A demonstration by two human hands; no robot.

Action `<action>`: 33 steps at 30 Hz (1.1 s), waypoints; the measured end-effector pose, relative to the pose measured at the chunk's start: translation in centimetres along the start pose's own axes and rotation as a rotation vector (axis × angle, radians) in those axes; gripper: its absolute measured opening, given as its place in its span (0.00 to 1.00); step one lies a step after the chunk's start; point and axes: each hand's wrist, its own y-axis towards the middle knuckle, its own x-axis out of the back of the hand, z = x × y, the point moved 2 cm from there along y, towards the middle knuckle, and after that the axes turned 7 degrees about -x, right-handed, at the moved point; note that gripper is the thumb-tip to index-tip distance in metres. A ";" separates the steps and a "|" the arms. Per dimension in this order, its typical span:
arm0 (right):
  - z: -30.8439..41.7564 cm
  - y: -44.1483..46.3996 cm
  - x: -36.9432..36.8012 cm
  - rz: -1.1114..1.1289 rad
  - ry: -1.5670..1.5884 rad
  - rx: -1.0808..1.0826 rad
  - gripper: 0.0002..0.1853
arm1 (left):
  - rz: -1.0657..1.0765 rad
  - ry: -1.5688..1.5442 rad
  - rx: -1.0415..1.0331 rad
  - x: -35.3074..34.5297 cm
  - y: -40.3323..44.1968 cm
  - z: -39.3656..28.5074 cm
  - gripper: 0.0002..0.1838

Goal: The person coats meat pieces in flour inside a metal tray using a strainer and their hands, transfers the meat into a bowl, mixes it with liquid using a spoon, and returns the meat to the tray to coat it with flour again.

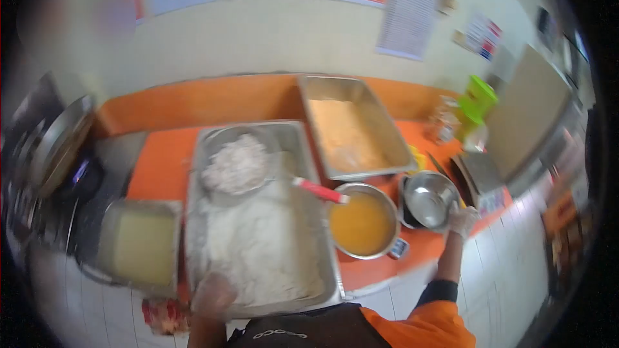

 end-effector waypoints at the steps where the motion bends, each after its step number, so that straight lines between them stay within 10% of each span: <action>1: 3.0 -0.4 -0.2 -0.058 0.015 0.187 0.21 | 0.010 0.008 -0.012 -0.4 0.0 0.4 0.09; 5: 19.5 -9.2 7.0 0.148 0.657 0.719 0.13 | 0.084 0.174 -0.116 -2.3 0.2 1.0 0.08; 6: 22.9 -12.2 7.7 -0.088 0.642 1.007 0.12 | 0.090 0.154 -0.106 -1.9 0.5 0.3 0.08; 11: 38.5 -25.2 6.5 0.425 0.652 1.697 0.14 | 0.075 0.074 -0.065 0.4 1.5 -2.6 0.08; 12: 40.5 -27.8 8.9 0.689 0.587 1.726 0.21 | 0.067 0.065 -0.059 0.5 1.4 -2.8 0.08; 22: 47.4 -34.9 0.0 0.582 -0.120 1.739 0.20 | 0.157 0.268 -0.198 3.5 0.7 -4.5 0.09; 27: 49.1 -31.3 12.7 0.912 -0.299 1.597 0.23 | 0.051 0.158 -0.213 -0.4 0.3 -1.7 0.10; 33: 47.5 -37.4 9.9 0.656 -0.221 1.794 0.25 | 0.083 -0.007 -0.092 2.4 0.5 -3.0 0.11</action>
